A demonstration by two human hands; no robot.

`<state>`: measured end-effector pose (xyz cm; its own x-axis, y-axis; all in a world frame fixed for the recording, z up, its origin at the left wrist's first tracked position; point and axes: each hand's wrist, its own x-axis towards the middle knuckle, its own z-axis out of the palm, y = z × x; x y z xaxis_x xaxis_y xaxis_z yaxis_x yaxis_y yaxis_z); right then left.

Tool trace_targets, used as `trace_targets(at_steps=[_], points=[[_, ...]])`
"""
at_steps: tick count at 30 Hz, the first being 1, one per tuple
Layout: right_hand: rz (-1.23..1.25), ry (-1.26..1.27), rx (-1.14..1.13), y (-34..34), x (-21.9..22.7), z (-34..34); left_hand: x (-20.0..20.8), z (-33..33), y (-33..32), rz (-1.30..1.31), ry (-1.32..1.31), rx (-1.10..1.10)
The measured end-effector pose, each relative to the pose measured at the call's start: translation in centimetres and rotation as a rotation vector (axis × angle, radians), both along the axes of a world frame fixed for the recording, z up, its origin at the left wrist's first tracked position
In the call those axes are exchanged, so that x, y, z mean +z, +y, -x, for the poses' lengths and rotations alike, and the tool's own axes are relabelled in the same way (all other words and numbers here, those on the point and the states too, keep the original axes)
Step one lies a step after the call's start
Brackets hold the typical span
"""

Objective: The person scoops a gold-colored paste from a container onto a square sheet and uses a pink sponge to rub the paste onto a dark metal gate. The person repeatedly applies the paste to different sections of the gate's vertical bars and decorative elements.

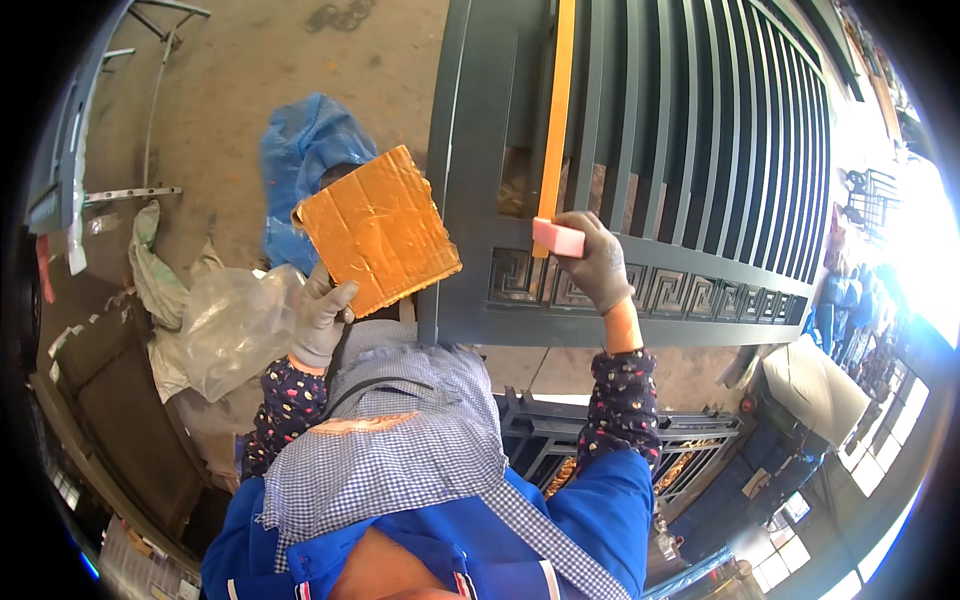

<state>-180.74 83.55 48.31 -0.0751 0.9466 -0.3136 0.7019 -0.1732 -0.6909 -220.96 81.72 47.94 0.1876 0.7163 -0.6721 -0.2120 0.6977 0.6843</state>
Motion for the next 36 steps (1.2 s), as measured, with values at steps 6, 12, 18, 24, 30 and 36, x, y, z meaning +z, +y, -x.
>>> trace_targets(at_steps=[6, 12, 18, 24, 30, 36], points=[[-0.111, 0.026, 0.035, 2.3, 1.5, -1.7, 0.8, -0.2, 0.5, -0.023, -0.041, 0.018], [-0.431, -0.013, -0.150, 20.0, -0.2, -6.8, 1.4, -0.5, 1.1, -0.017, -0.041, -0.016], [-0.378, -0.111, -0.140, 27.8, 1.1, -11.1, 3.6, -2.2, 2.8, 0.018, -0.034, -0.053], [-0.295, -0.122, -0.102, 26.2, 3.1, -13.4, 5.0, -3.6, 4.5, 0.008, -0.012, -0.114], [-0.183, -0.015, 0.014, 21.1, 7.8, -12.5, 5.5, -4.3, 5.0, -0.001, -0.028, -0.109], [-0.314, -0.022, -0.028, 21.4, 8.5, -13.9, 5.8, -4.9, 5.7, -0.013, -0.029, -0.145]])
